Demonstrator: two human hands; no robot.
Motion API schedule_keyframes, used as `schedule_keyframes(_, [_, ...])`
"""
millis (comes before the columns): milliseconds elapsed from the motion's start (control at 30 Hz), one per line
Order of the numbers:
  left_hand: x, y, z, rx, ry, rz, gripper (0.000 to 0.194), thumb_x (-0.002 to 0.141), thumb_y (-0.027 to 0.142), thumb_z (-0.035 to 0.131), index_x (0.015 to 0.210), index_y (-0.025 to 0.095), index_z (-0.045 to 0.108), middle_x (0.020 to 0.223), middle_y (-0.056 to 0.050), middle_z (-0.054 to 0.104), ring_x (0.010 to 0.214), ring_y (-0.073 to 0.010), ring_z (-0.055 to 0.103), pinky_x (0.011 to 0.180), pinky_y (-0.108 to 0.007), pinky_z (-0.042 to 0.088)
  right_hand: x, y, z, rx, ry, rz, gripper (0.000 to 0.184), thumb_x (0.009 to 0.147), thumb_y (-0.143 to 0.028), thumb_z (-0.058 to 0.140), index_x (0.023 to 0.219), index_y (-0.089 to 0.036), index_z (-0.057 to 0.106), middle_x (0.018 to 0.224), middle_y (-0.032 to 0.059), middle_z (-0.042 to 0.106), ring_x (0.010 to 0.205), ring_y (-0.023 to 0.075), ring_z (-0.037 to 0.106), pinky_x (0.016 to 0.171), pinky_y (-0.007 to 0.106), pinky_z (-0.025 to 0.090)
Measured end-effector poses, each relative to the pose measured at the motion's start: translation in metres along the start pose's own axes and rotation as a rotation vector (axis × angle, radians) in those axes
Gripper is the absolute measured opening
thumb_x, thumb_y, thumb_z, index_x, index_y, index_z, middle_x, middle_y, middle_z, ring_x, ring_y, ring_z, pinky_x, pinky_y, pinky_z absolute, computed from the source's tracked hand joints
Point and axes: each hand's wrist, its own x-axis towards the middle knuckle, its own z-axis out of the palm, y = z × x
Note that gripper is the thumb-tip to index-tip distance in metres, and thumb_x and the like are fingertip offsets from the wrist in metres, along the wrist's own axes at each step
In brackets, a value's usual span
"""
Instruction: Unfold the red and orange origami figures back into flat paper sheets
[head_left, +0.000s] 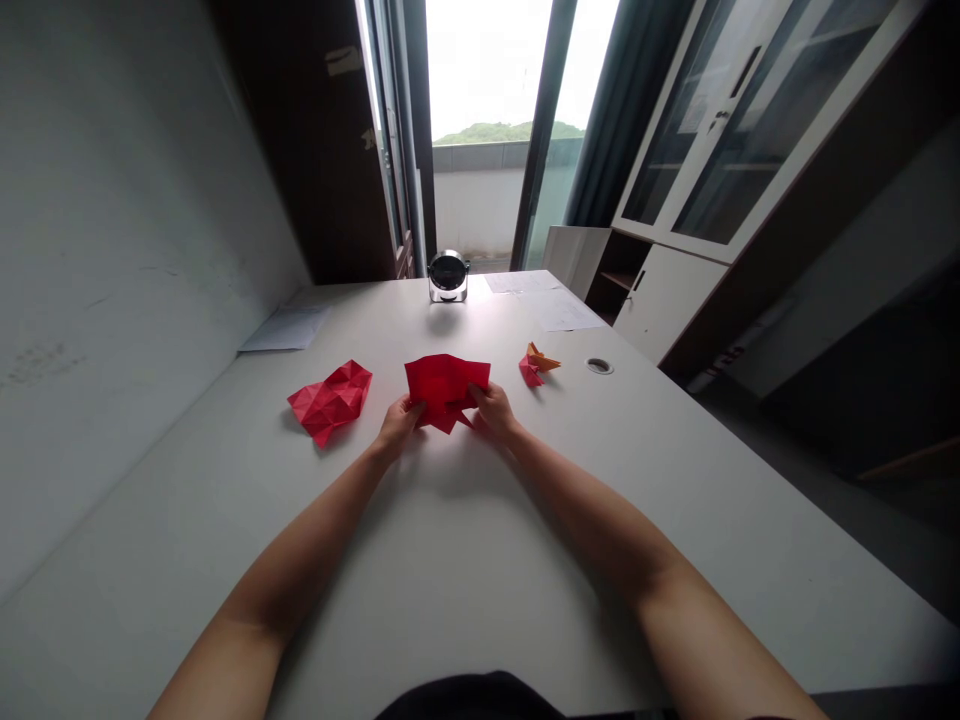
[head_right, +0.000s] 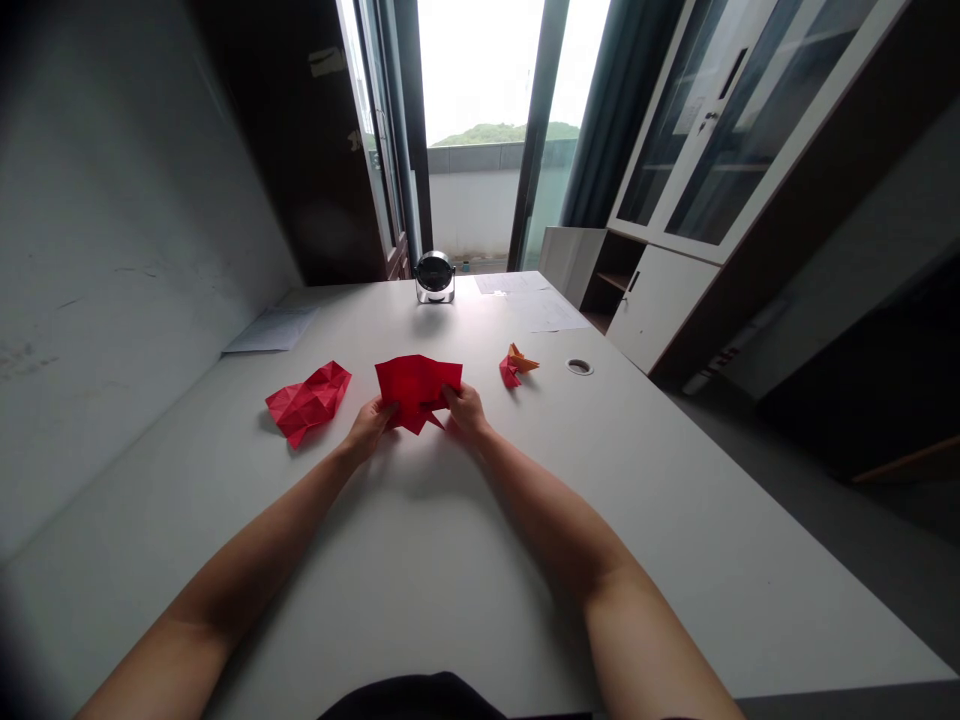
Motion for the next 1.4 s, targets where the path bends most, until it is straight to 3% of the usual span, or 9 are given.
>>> schedule_keyframes(200, [0.004, -0.002, -0.004, 0.062, -0.034, 0.001, 0.048, 0.069, 0.043, 0.08, 0.103, 0.014, 0.065, 0.079, -0.006, 0.067, 0.063, -0.0121, 0.056, 0.062, -0.025, 0.045, 0.003, -0.003, -0.002, 0.127, -0.071, 0.042, 0.039, 0.079, -0.054, 0.066, 0.082, -0.016, 0.063, 0.074, 0.006, 0.067, 0.064, 0.0177, 0.062, 0.06, 0.031, 0.053])
schedule_keyframes(433, [0.006, 0.002, -0.008, 0.018, -0.129, -0.053, 0.057, 0.068, 0.039, 0.082, 0.116, 0.015, 0.063, 0.091, -0.006, 0.068, 0.063, -0.0092, 0.053, 0.063, -0.024, 0.042, 0.005, -0.013, -0.013, 0.244, -0.21, 0.143, 0.044, 0.072, -0.053, 0.077, 0.085, -0.014, 0.065, 0.077, 0.0084, 0.07, 0.067, 0.0204, 0.067, 0.066, 0.035, 0.058])
schedule_keyframes(633, [0.005, 0.006, -0.014, -0.029, -0.155, -0.108, 0.059, 0.067, 0.038, 0.084, 0.117, 0.016, 0.062, 0.074, 0.001, 0.061, 0.056, -0.0063, 0.047, 0.065, -0.023, 0.043, 0.005, -0.014, -0.017, 0.188, -0.239, 0.066, 0.048, 0.073, -0.059, 0.076, 0.089, -0.014, 0.065, 0.081, 0.0108, 0.071, 0.07, 0.0234, 0.068, 0.068, 0.039, 0.058])
schedule_keyframes(833, [0.006, 0.006, -0.016, -0.138, -0.094, -0.122, 0.048, 0.07, 0.037, 0.084, 0.106, 0.015, 0.061, 0.069, 0.002, 0.06, 0.055, -0.0068, 0.052, 0.064, -0.022, 0.046, 0.006, -0.007, -0.018, -0.166, -0.055, -0.069, 0.041, 0.08, -0.058, 0.064, 0.079, -0.017, 0.062, 0.075, 0.0051, 0.067, 0.067, 0.0191, 0.06, 0.059, 0.03, 0.05])
schedule_keyframes(1033, [-0.002, 0.004, 0.007, -0.235, -0.066, -0.182, 0.048, 0.076, 0.03, 0.078, 0.116, 0.012, 0.061, 0.106, -0.014, 0.071, 0.09, -0.0227, 0.068, 0.079, -0.033, 0.055, -0.008, -0.018, -0.004, -0.34, 0.057, -0.204, 0.035, 0.09, -0.051, 0.051, 0.083, -0.017, 0.061, 0.076, 0.0047, 0.068, 0.064, 0.0173, 0.056, 0.057, 0.027, 0.044])
schedule_keyframes(1167, [-0.008, 0.002, 0.022, -0.327, -0.032, -0.166, 0.045, 0.08, 0.024, 0.072, 0.122, 0.011, 0.061, 0.119, -0.015, 0.068, 0.105, -0.0265, 0.066, 0.084, -0.036, 0.056, -0.017, -0.028, 0.005, -0.461, 0.065, -0.262, 0.033, 0.093, -0.048, 0.049, 0.089, -0.018, 0.063, 0.076, 0.0045, 0.069, 0.063, 0.0171, 0.057, 0.061, 0.028, 0.044])
schedule_keyframes(1400, [-0.012, 0.003, 0.023, -0.35, -0.061, -0.201, 0.042, 0.086, 0.032, 0.066, 0.122, 0.01, 0.063, 0.117, -0.016, 0.069, 0.099, -0.0275, 0.068, 0.076, -0.036, 0.058, -0.018, -0.027, 0.007, -0.44, 0.075, -0.252, 0.035, 0.092, -0.048, 0.049, 0.079, -0.017, 0.061, 0.072, 0.0042, 0.067, 0.061, 0.0163, 0.055, 0.057, 0.027, 0.042])
